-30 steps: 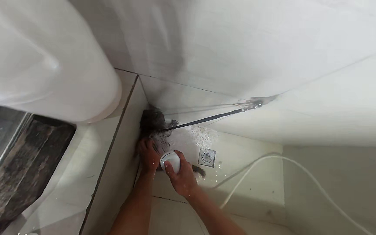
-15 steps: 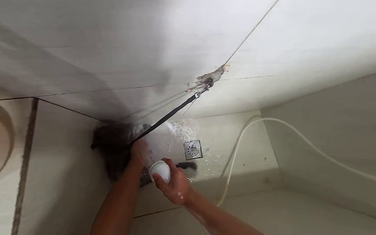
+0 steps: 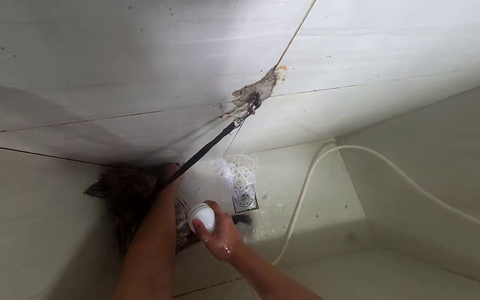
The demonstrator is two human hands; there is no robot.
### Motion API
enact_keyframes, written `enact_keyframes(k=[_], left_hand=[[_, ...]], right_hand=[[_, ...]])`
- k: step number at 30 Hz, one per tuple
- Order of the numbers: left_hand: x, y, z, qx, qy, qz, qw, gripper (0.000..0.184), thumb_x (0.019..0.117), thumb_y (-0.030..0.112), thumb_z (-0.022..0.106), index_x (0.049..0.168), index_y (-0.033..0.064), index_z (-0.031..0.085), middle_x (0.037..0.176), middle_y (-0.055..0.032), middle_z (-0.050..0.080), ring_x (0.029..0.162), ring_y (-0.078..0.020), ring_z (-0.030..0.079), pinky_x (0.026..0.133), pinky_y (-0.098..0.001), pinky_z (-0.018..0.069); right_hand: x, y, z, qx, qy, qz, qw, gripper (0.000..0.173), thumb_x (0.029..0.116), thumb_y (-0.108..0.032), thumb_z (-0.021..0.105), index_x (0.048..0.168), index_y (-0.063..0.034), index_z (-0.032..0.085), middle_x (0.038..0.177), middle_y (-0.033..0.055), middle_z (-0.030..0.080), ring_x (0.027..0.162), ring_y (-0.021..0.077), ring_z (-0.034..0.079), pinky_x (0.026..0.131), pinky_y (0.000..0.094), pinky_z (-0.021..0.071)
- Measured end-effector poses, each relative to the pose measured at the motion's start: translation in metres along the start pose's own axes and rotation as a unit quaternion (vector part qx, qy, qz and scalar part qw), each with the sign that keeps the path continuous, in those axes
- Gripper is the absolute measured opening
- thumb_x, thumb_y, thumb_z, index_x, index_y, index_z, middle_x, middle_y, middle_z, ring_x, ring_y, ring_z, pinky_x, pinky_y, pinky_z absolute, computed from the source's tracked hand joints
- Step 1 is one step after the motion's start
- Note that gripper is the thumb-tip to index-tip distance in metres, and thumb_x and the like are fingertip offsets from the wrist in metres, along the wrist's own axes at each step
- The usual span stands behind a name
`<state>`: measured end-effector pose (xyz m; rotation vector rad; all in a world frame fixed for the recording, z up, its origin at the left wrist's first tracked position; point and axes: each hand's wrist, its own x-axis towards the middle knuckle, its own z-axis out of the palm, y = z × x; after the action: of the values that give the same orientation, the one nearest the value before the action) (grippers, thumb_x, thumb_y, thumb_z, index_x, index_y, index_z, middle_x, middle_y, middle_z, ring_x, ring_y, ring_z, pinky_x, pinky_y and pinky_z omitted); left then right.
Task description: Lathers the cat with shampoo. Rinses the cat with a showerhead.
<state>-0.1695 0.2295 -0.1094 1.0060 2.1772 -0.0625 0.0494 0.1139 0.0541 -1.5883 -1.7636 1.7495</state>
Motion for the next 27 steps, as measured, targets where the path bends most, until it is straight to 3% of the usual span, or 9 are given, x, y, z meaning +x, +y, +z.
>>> enact_keyframes(k=[6,8,11,13,16,17,20,23,27], left_hand=[[-0.072,0.026,-0.041,0.021,-0.038,0.075,0.996,0.04,0.0938,0.032,0.073,0.111,-0.0039,0.071,0.112,-0.0249,0.07,0.109,-0.0399,0.067,0.096,-0.0592,0.0506],[-0.086,0.021,-0.034,0.03,0.004,0.105,0.994,0.029,0.0939,0.023,0.071,0.11,-0.0012,0.072,0.109,-0.024,0.071,0.107,-0.0395,0.068,0.094,-0.0596,0.0516],[-0.104,0.003,-0.016,0.072,0.062,0.131,0.987,0.038,0.0952,0.014,0.065,0.13,0.0008,0.064,0.12,-0.025,0.068,0.115,-0.0418,0.065,0.099,-0.0604,0.0501],[-0.116,-0.01,-0.006,0.093,0.082,0.154,0.98,0.04,0.0974,0.013,0.062,0.136,0.0024,0.062,0.123,-0.0249,0.067,0.115,-0.0427,0.065,0.099,-0.0606,0.0504],[-0.133,-0.015,-0.005,0.049,0.051,0.123,0.99,0.047,0.0995,0.028,0.062,0.141,0.0073,0.058,0.12,-0.0225,0.069,0.11,-0.0409,0.067,0.094,-0.0611,0.0531],[-0.136,-0.011,-0.009,0.028,0.035,0.11,0.993,0.047,0.0985,0.033,0.064,0.138,0.008,0.06,0.117,-0.0217,0.07,0.108,-0.0403,0.068,0.092,-0.0615,0.0534],[-0.145,0.001,-0.021,-0.001,0.02,0.119,0.993,0.031,0.0978,0.031,0.064,0.108,0.0032,0.071,0.096,-0.0205,0.071,0.092,-0.0389,0.07,0.079,-0.0621,0.0533],[-0.14,-0.004,-0.007,0.098,0.069,0.14,0.983,0.033,0.0981,0.029,0.061,0.115,0.0025,0.071,0.109,-0.0216,0.071,0.104,-0.0389,0.069,0.09,-0.0584,0.0541],[-0.103,-0.044,0.065,0.165,0.146,0.107,0.97,0.034,0.1021,0.021,0.053,0.129,0.0058,0.067,0.133,-0.025,0.063,0.126,-0.0423,0.058,0.106,-0.0573,0.0458]], right_hand=[[-0.001,-0.006,0.004,0.005,-0.012,-0.008,1.0,0.074,0.0939,-0.059,0.06,0.146,-0.0075,0.051,0.103,0.0116,0.074,0.095,0.022,0.073,0.088,0.0449,0.059],[-0.002,-0.005,0.006,-0.001,-0.021,-0.004,1.0,0.075,0.094,-0.061,0.059,0.147,-0.0086,0.05,0.104,0.0112,0.074,0.096,0.0215,0.073,0.088,0.0445,0.059],[-0.007,0.001,0.007,-0.013,-0.028,-0.001,1.0,0.074,0.0938,-0.063,0.058,0.145,-0.0096,0.052,0.103,0.0104,0.074,0.094,0.0211,0.073,0.087,0.0446,0.0593],[-0.012,0.005,0.007,-0.019,-0.035,-0.003,0.999,0.076,0.0931,-0.065,0.057,0.145,-0.0096,0.052,0.106,0.0103,0.074,0.097,0.0212,0.073,0.088,0.0454,0.0591],[-0.017,0.006,0.007,-0.017,-0.048,-0.014,0.999,0.077,0.0931,-0.066,0.056,0.146,-0.01,0.051,0.109,0.0102,0.073,0.1,0.0212,0.072,0.09,0.0459,0.0588],[-0.018,0.006,0.007,-0.016,-0.049,-0.022,0.998,0.077,0.0931,-0.066,0.056,0.146,-0.0103,0.051,0.108,0.0101,0.073,0.1,0.0209,0.072,0.09,0.0458,0.0589],[-0.022,0.001,0.009,-0.012,-0.059,-0.041,0.997,0.076,0.0932,-0.066,0.056,0.144,-0.0097,0.052,0.107,0.0105,0.073,0.099,0.0209,0.072,0.09,0.0459,0.0589],[-0.019,-0.008,0.005,0.006,-0.058,-0.07,0.996,0.071,0.0949,-0.062,0.058,0.141,-0.0081,0.055,0.104,0.0092,0.074,0.097,0.0174,0.073,0.089,0.0421,0.0595],[-0.007,-0.022,-0.004,0.022,-0.088,-0.065,0.994,0.072,0.0958,-0.061,0.058,0.149,-0.0128,0.049,0.107,0.011,0.073,0.1,0.0197,0.071,0.092,0.0439,0.0579]])
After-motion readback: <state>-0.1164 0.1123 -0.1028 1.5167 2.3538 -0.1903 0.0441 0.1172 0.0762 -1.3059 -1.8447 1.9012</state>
